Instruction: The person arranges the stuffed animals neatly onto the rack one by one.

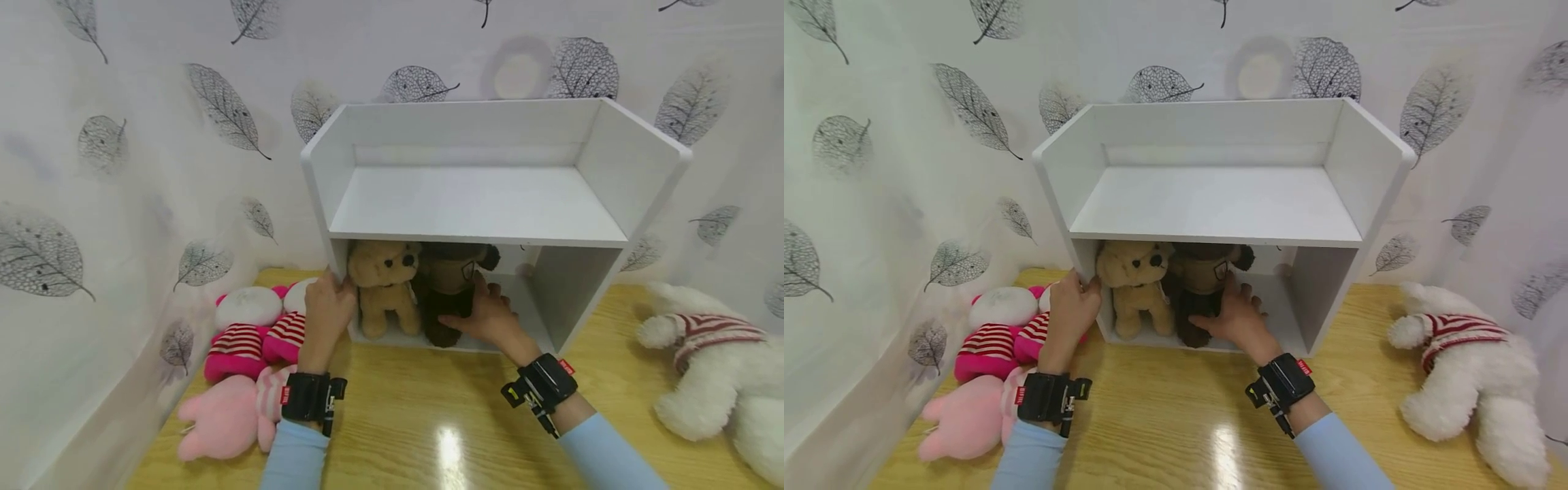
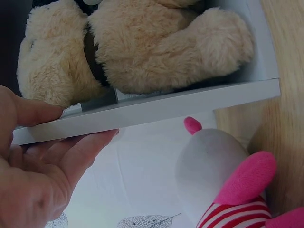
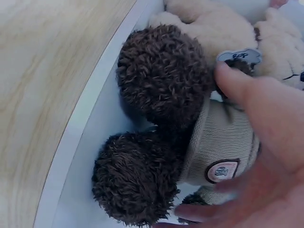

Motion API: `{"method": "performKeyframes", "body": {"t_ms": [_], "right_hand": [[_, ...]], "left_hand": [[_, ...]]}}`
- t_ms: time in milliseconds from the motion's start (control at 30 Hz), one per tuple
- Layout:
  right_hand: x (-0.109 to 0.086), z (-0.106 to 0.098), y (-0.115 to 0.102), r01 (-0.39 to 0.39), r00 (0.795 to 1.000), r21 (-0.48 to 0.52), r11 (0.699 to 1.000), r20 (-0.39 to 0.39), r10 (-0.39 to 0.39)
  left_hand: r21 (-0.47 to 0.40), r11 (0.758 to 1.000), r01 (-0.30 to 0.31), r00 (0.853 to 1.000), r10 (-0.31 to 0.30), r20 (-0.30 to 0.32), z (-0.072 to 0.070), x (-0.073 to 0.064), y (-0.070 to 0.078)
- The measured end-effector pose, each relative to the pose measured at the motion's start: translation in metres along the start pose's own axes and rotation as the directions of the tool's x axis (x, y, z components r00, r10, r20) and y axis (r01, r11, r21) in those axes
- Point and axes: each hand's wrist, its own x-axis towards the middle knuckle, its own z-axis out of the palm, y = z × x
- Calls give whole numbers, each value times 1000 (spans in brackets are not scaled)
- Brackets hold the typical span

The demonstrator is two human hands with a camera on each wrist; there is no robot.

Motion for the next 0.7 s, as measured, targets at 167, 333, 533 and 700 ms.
{"method": "performKeyframes", "body": {"t_ms": [167, 333, 533, 700], "right_hand": [[-6, 6, 4, 76, 995, -15, 997, 68, -75], [-3, 14, 5, 103, 995, 11, 995, 7, -103], [1, 19, 4, 120, 992, 52, 991, -42, -118], [2, 19, 7, 131, 990, 44, 990, -63, -129]], "left_hand": [[2, 1000, 2, 1000, -2, 3, 1, 0, -2], [-24, 1000, 20, 999, -19, 27, 0, -2, -2], [-35, 999, 21, 999, -20, 39, 1, -2, -2], [-34, 999, 12, 999, -11, 35, 1, 0, -1]]}}
